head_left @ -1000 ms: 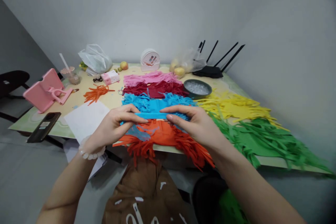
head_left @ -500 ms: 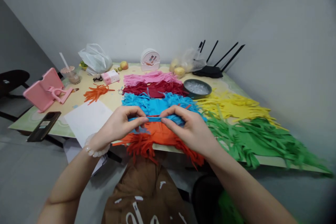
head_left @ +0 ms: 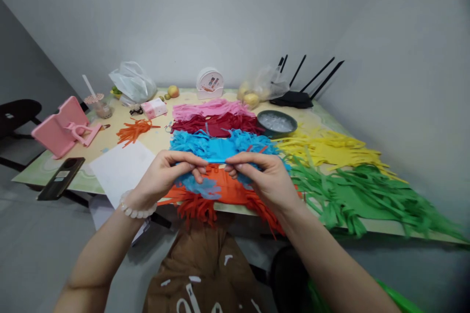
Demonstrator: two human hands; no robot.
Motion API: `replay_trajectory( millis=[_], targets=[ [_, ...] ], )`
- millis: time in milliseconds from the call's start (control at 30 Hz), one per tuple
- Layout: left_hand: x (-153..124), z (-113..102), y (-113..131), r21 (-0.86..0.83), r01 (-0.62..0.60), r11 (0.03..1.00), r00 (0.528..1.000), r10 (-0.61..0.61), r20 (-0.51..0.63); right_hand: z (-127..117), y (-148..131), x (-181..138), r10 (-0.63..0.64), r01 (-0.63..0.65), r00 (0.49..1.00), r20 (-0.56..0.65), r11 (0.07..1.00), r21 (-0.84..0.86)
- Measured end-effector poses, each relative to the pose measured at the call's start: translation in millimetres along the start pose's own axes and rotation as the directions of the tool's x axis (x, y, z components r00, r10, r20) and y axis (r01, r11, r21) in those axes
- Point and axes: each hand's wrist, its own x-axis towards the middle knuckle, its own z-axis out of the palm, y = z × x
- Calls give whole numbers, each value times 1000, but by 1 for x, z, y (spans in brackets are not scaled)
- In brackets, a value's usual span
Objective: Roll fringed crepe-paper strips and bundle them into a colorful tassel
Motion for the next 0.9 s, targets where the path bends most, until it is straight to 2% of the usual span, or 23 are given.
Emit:
replay_trajectory(
  millis=[100,167,200,267,367,433,567,633,700,767,833,900],
  targets=[
    [2,0,-6,-84,18,996,1000,-19,-11,0,-1,1,-72,72,997,34,997,-16],
    [2,-2,-6,-82,28,996,1000,-27,12,-1,-5,0,-133,137,990,52,987,-86],
    [1,-3,-5,-30,28,999,999,-27,41,-2,-7,-1,-171,178,983,61,975,-137],
    [-1,-6,3,184,-20,983,993,-2,119,-4,-11,-3,-262,280,960,102,927,-251],
    [-2,-5,17,504,-205,839,973,118,199,-5,-15,-4,-371,425,905,210,823,-378],
    [-1,0,23,569,-269,777,960,171,220,-4,-16,-5,-403,481,876,265,778,-405],
    [4,9,24,591,-229,774,961,81,266,-3,-14,-7,-460,555,830,314,729,-401],
    [5,9,20,626,-247,740,956,78,284,-5,-14,-9,-480,581,813,330,707,-402],
    [6,7,15,705,-330,628,941,161,296,-10,-16,-10,-465,580,813,352,701,-415],
    [7,4,7,792,-456,406,883,317,346,-16,-19,-8,-370,503,857,360,752,-426],
    [8,2,0,826,-550,127,766,472,437,-20,-23,-2,-183,317,923,339,862,-395],
    [9,0,-6,800,-594,-87,625,576,527,-19,-23,5,29,91,936,351,943,-320]
  ],
)
